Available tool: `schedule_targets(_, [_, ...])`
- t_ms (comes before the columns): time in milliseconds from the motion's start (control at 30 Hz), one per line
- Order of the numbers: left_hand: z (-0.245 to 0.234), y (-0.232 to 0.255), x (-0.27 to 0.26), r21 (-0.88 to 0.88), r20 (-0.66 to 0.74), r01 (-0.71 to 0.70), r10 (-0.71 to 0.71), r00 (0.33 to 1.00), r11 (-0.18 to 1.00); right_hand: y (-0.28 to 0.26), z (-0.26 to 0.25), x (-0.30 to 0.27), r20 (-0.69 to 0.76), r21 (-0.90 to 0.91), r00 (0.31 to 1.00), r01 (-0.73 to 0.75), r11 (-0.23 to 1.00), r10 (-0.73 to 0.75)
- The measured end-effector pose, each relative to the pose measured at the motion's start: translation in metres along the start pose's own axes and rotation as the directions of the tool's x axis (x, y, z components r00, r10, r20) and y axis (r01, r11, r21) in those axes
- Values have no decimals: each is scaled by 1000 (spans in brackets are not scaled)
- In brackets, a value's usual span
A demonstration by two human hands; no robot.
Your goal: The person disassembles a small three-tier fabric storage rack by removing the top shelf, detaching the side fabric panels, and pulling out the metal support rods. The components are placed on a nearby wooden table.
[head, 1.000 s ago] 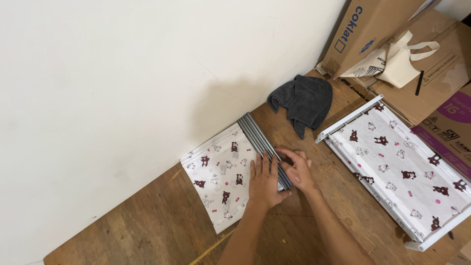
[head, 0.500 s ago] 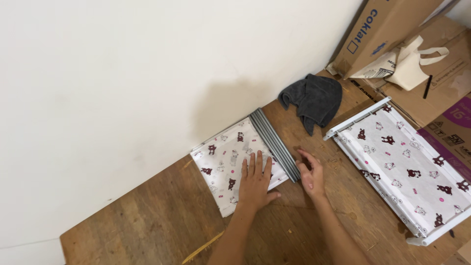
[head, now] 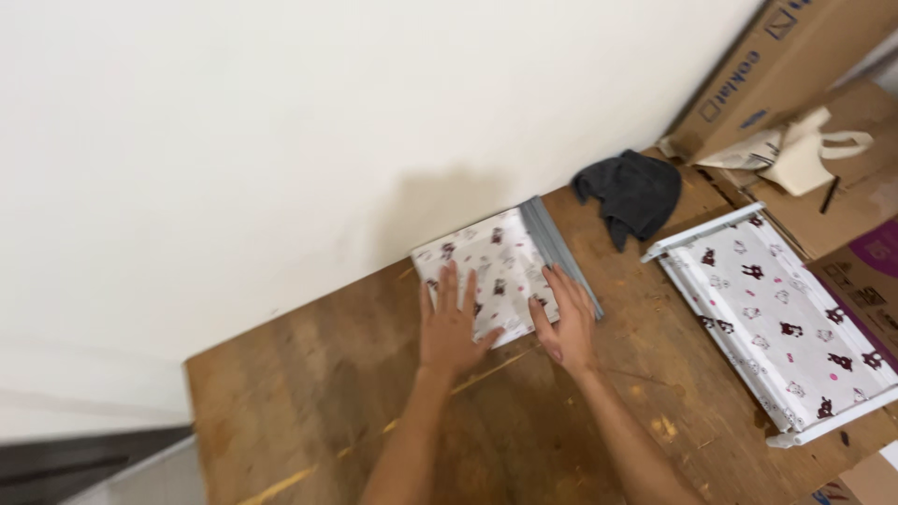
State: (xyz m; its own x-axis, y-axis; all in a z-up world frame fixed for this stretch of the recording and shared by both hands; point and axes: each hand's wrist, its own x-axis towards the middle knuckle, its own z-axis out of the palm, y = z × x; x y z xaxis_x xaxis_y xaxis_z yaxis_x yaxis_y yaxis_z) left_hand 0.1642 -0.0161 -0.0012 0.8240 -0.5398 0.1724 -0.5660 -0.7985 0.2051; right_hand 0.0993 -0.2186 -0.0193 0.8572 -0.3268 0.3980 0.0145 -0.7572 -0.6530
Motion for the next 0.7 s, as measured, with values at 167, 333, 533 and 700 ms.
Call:
schedule_targets(167, [-63,-87,-65,52,-140,184,-175,975,982,-85,25,18,80,81,977,193,978,-199])
schedule_targets(333, [-139,-173,-170,124,-201,428,-400,894,895,-204,76,2,168,252,916,317,914,-364])
schedule_targets(533, [-216,-254,-354,81,-322,646,-593,738,759,-373,131,-92,323,429,774,392,814,-544])
schedule_targets(700, [-241,-314,-527,22,-373,735,-677,635,677,-450,206,-213,584,414,679,222,883,-445])
